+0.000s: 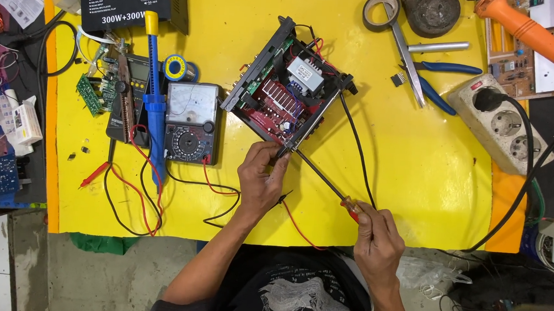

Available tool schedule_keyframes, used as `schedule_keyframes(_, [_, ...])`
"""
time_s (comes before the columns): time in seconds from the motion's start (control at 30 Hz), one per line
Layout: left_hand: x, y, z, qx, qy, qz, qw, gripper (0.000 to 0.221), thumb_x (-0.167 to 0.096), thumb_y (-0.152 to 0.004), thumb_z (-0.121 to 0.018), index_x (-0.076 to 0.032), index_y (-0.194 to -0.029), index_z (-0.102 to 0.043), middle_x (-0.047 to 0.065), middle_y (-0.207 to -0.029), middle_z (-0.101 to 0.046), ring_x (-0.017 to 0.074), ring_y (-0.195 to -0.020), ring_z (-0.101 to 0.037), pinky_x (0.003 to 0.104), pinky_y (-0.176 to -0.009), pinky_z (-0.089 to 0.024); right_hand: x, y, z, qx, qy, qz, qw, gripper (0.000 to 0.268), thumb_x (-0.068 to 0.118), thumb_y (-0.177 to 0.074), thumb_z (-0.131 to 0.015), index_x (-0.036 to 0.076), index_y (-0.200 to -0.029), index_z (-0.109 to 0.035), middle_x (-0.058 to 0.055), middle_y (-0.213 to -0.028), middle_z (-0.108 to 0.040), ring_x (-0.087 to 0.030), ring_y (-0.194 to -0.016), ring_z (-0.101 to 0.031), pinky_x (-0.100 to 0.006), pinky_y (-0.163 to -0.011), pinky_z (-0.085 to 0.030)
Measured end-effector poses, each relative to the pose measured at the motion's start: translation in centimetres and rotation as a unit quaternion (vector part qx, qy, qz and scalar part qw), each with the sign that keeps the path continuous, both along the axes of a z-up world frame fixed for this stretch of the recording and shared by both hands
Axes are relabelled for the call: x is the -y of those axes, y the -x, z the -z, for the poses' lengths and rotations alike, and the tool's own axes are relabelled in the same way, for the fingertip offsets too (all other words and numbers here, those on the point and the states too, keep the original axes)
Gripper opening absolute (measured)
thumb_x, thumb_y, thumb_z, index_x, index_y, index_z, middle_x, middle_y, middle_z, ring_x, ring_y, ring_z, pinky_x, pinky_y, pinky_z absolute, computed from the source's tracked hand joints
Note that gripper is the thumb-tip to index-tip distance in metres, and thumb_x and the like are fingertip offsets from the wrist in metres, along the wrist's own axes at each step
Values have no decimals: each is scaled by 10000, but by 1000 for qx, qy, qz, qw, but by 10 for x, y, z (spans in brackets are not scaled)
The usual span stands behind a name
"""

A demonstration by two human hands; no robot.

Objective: Connecting electrical wires to the terminal block of an audio amplifier using a screwdriver

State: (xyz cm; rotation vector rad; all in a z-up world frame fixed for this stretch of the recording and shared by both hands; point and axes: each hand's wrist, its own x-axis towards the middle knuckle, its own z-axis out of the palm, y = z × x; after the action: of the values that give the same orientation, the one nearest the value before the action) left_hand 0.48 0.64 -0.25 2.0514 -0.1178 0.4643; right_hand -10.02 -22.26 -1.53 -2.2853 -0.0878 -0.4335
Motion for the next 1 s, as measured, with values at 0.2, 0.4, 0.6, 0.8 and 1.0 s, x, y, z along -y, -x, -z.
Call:
schedule_keyframes(0.2, [0, 0, 0, 2, -7, 3, 1000, 123, -87, -947, -720, 36, -940, -715, 154, -945, -681, 241, -806, -649, 317, -608, -527, 0, -2, 0, 16, -33, -10, 999, 298, 147, -984, -684, -56, -1180, -589, -197, -1116, -568, -296, -1052, -562, -337, -793, -601])
schedule_keyframes(0.4, [0, 0, 2, -5, -11, -3, 1000, 115, -74, -935, -730, 39, -948, -710, 157, -962, -678, 245, -818, -654, 326, -646, -545, 2, -3, -5, 4, -41, -41, 998, 284, 123, -1066, -525, -69, -1227, -659, -193, -1085, -685, -268, -928, -679, -331, -727, -593])
schedule_keyframes(0.6, [0, 0, 1, -6, -15, -5, 1000, 119, -82, -942, -723, 36, -950, -713, 155, -965, -680, 244, -816, -652, 322, -624, -533, 3, -3, -5, 31, -17, -8, 999, 233, 116, -1029, -623, -54, -1171, -695, -155, -991, -683, -196, -767, -605, -278, -544, -499])
schedule_keyframes(0.8, [0, 0, 0, -11, -9, -2, 1000, 121, -84, -946, -722, 36, -941, -707, 146, -966, -667, 211, -767, -620, 301, -582, -488, 1, -3, -7, 50, -41, -26, 998, 324, 127, -979, -667, -75, -1184, -518, -240, -1118, -527, -337, -1048, -568, -339, -739, -614])
schedule_keyframes(1.0, [1, 0, -1, -10, -2, 0, 1000, 112, -75, -946, -720, 35, -943, -704, 143, -963, -665, 228, -807, -632, 309, -622, -509, 2, 2, 14, 31, 12, -7, 999, 281, 147, -1080, -509, -74, -1118, -678, -169, -992, -710, -253, -793, -666, -340, -573, -520])
